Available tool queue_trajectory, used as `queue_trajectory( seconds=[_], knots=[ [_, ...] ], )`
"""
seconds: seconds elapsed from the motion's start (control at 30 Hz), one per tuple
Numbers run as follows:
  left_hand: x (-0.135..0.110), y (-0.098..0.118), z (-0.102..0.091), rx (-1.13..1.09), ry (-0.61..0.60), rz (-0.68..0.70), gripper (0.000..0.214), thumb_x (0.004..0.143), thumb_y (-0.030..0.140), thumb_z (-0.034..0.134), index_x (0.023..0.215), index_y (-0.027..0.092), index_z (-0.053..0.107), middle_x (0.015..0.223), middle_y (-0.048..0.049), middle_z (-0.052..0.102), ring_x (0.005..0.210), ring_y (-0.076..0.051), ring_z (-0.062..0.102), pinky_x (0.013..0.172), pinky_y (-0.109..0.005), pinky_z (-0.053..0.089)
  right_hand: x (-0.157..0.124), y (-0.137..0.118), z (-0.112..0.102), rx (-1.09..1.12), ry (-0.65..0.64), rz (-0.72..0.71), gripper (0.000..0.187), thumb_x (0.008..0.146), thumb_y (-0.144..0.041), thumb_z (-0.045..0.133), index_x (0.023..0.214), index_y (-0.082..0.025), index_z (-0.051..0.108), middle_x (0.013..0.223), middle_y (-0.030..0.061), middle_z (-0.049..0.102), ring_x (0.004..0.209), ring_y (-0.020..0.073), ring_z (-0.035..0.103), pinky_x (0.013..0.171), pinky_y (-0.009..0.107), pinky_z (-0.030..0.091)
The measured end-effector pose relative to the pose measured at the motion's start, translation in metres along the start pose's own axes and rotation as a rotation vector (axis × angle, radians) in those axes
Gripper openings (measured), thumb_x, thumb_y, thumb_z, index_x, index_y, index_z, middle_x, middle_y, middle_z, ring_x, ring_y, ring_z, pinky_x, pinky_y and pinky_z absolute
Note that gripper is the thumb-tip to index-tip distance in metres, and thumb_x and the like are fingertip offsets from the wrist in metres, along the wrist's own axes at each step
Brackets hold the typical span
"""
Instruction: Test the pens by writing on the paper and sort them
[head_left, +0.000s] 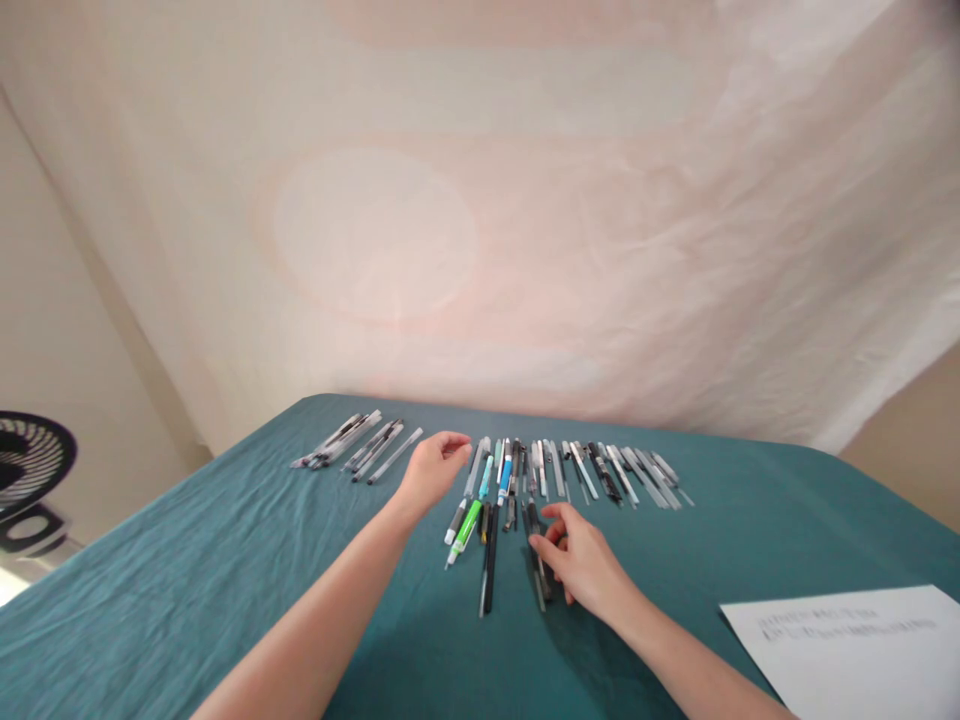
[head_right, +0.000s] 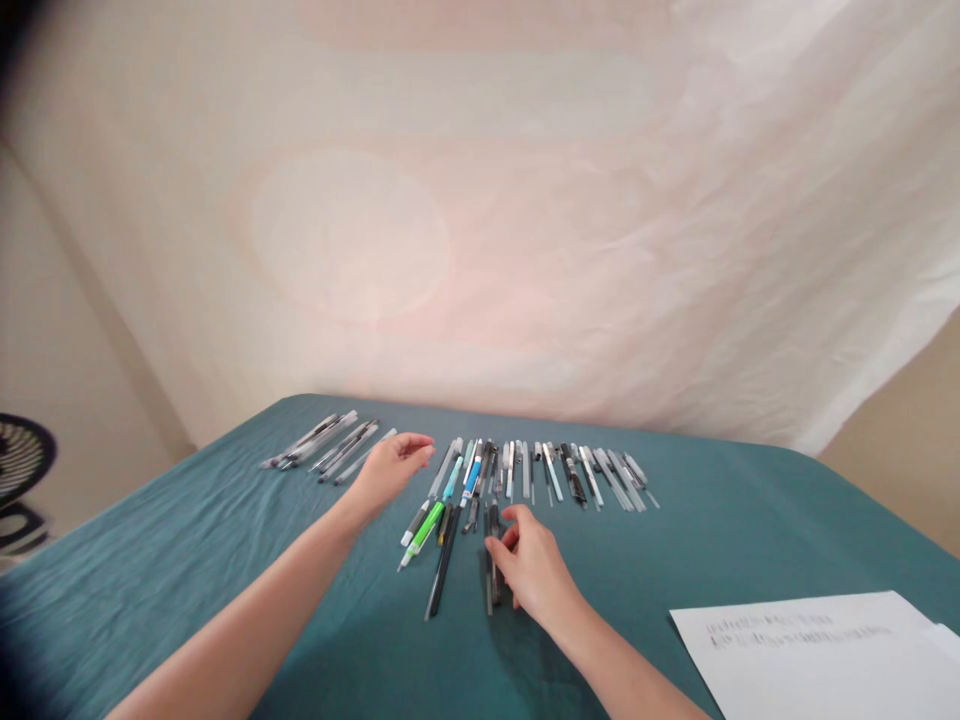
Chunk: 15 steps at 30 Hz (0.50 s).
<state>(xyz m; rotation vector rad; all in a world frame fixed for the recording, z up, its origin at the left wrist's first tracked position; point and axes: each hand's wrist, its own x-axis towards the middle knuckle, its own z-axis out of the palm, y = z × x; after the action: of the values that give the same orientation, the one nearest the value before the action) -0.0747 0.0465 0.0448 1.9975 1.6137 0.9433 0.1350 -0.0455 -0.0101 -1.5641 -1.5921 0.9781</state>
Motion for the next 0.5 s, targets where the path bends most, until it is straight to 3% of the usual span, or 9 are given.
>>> queue_trajectory(
  seconds=[0.17, 0.37, 0.5],
  knots=[
    [0.008, -0.041, -0.026, 0.330, 0.146, -0.054, 0.022, 0.076, 0.025, 0.051, 0.093, 0.016, 0.062, 0.102, -0.0100, 0.060, 0.097, -0.023, 0.055, 0.088, -0.033, 0.038, -0.002, 0.000, -0.001, -0.069, 0.003, -0.067, 0.021, 0.079, -0.028, 0.046, 0.097, -0.019, 0.050, 0.066, -0.0028, 0.055, 0.040, 0.0085, 0.051, 0.030, 0.017, 0.035],
    [0.007, -0.073, -0.038, 0.589, 0.186, -0.123, 0.021, 0.077, 0.026, 0.050, 0.092, 0.018, 0.062, 0.100, -0.0100, 0.059, 0.095, -0.024, 0.054, 0.083, -0.035, 0.039, -0.006, -0.004, 0.001, -0.107, 0.027, -0.161, 0.016, 0.078, -0.026, 0.047, 0.090, -0.018, 0.055, 0.071, 0.0003, 0.061, 0.054, 0.0119, 0.055, 0.051, 0.023, 0.041],
    [0.006, -0.083, -0.037, 0.677, 0.180, -0.125, 0.021, 0.078, 0.025, 0.048, 0.091, 0.017, 0.062, 0.098, -0.0107, 0.060, 0.093, -0.025, 0.055, 0.081, -0.035, 0.040, -0.009, -0.006, 0.003, -0.126, 0.025, -0.173, 0.017, 0.077, -0.026, 0.047, 0.089, -0.019, 0.057, 0.071, 0.0007, 0.061, 0.055, 0.0133, 0.054, 0.054, 0.025, 0.040]
  ],
)
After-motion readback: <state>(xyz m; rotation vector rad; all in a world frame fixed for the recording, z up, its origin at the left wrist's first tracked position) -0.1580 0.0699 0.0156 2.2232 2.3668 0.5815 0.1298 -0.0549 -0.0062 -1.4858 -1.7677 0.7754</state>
